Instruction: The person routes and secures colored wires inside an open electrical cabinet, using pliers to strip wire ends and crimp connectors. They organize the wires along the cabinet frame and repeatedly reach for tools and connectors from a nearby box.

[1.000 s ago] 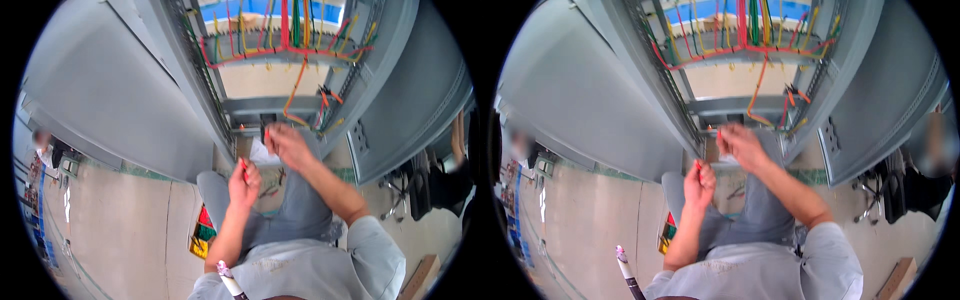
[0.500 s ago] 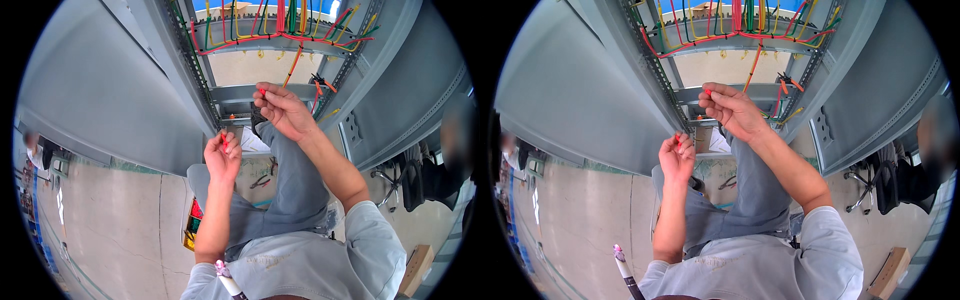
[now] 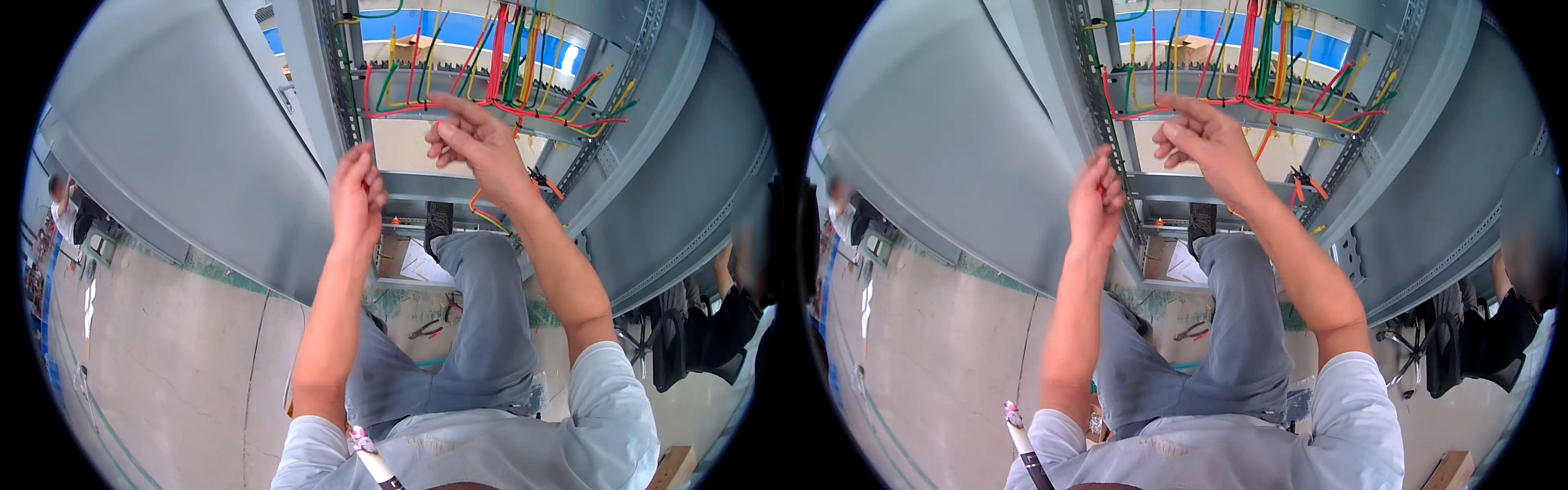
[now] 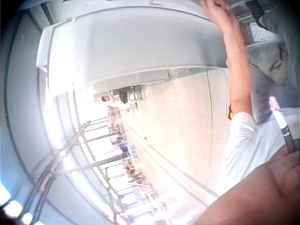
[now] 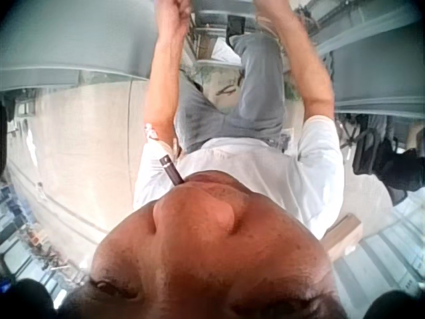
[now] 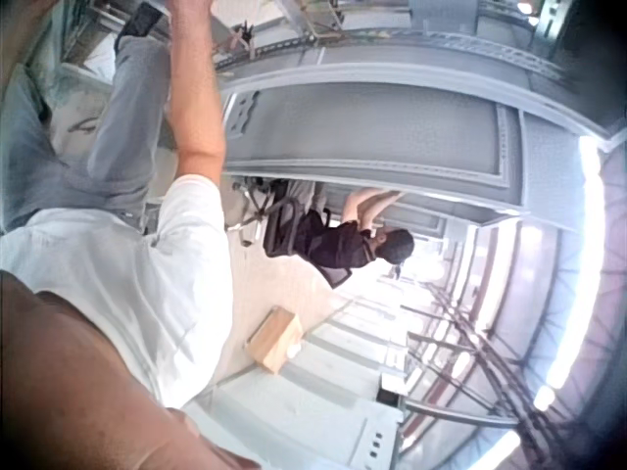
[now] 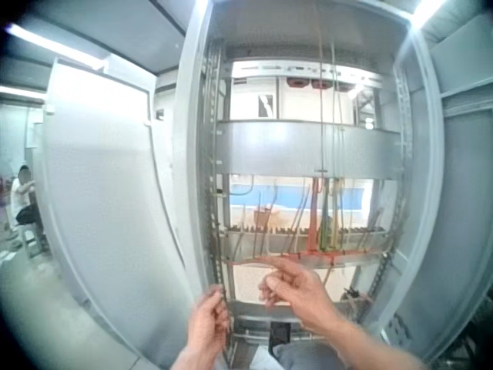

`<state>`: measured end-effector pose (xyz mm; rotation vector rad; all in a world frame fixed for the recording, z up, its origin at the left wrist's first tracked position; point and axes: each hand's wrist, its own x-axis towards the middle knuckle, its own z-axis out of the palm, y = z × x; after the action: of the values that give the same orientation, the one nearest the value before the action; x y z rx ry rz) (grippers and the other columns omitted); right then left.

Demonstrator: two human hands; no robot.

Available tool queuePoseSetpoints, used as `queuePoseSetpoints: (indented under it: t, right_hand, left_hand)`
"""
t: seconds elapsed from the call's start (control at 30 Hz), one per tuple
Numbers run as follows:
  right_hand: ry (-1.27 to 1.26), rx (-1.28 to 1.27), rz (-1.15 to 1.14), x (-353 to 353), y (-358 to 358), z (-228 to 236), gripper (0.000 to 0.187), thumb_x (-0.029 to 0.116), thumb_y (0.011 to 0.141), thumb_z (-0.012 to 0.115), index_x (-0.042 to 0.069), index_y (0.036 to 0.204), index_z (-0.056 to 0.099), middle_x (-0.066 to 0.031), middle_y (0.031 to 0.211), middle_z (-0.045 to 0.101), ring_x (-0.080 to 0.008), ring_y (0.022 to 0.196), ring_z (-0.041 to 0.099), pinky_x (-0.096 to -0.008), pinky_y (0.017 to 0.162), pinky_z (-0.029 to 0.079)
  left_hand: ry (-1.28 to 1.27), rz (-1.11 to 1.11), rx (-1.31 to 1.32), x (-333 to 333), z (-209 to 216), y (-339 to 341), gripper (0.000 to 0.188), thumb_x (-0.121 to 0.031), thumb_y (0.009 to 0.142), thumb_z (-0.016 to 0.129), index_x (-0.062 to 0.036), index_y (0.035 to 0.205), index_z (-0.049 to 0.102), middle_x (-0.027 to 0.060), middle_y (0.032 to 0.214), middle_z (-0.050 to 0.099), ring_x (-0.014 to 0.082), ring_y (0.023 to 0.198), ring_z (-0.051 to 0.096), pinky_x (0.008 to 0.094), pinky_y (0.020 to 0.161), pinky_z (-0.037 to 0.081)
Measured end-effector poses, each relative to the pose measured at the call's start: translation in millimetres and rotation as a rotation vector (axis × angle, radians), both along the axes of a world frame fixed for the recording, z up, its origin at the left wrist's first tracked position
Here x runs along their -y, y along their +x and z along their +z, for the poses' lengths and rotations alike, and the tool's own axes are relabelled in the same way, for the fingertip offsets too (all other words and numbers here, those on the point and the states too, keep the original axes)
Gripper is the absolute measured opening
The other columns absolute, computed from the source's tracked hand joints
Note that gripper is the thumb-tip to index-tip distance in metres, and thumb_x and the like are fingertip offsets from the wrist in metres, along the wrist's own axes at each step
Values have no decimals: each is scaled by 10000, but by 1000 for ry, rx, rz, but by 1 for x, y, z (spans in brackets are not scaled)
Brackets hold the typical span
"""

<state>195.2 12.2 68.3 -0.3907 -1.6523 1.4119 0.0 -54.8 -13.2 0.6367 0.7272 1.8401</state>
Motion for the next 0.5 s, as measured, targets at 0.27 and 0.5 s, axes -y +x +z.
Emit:
queuePoseSetpoints:
  t: [0.27, 0.5]
  right_hand:
    - [320, 87, -23, -41, -45, 65, 236, 147, 1033, 610, -24, 1195, 619, -99, 1025, 726, -154, 926, 707, -282, 762, 560]
    - [625, 190, -247, -62, -55, 72, 184, 121, 957, 693, -51, 1021, 699, -116, 935, 749, -164, 790, 734, -297, 672, 586]
  left_hand:
    - [147, 577, -909, -72, 73, -33, 319, -195, 1015, 652, -31, 1283, 702, 51, 833, 703, 89, 753, 573, 268, 715, 494]
    - [232, 520, -918, -85, 72, -35, 245, -206, 1022, 660, -36, 1179, 740, 20, 804, 663, 79, 736, 546, 259, 676, 461]
